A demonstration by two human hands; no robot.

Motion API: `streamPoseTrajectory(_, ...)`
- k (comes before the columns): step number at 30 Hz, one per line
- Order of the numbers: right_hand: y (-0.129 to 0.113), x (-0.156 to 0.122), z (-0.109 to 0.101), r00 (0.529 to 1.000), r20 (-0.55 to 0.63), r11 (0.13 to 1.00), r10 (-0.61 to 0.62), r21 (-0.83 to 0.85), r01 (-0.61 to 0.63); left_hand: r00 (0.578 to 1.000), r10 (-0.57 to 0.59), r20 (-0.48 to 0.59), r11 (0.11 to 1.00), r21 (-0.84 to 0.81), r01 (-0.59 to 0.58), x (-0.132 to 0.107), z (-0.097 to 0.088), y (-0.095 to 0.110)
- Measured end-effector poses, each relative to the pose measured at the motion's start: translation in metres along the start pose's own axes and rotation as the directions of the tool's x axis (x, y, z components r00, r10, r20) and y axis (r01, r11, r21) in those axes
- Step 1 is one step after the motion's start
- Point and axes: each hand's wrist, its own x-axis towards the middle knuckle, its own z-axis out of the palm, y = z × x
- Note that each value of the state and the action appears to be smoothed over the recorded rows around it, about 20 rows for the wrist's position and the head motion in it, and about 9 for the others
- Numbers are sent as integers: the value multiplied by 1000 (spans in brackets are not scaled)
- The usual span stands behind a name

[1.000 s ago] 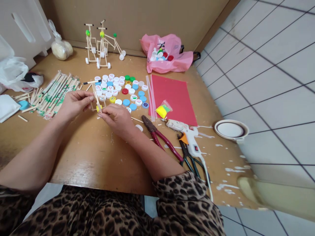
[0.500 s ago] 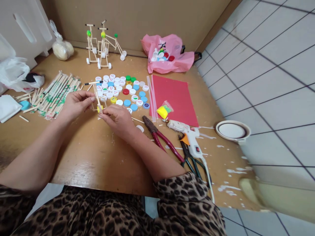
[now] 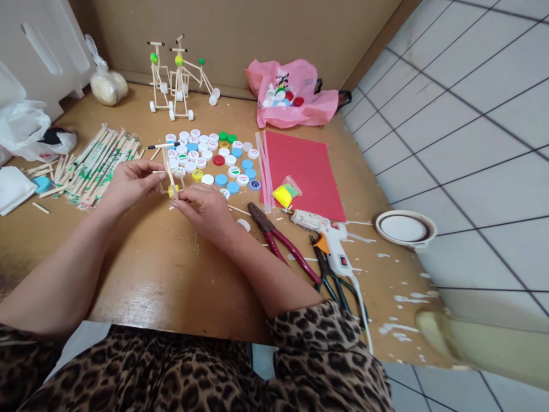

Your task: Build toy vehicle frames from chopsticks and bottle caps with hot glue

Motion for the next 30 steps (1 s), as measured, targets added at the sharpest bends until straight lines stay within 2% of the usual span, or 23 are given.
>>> streamPoseTrajectory(5, -5, 0, -6, 981, -102, 972, 164, 189, -143, 1000, -17, 21, 1000, 10, 17, 0, -2, 0)
streamPoseTrajectory(11, 0, 3, -14, 886, -181, 853, 426, 406, -327, 996, -86, 24, 995, -38, 87, 2, -3, -1)
streamPoseTrajectory(16, -1, -4, -15, 846, -119, 749, 519, 539, -384, 986, -167, 10, 974, -156, 167, 1, -3, 0)
streamPoseTrajectory(19, -2, -14, -14, 803, -83, 685, 590, 578, -443, 979, -202, 8, 955, -222, 199, 1, -3, -1)
streamPoseTrajectory(26, -9, -34, -18, 765, 41, 585, 643, 619, -525, 977, -213, 6, 928, -310, 205, 2, -4, -6)
streamPoseTrajectory(30, -10, -37, -12, 733, 77, 542, 676, 622, -565, 976, -218, -4, 918, -339, 204, 3, -6, -4)
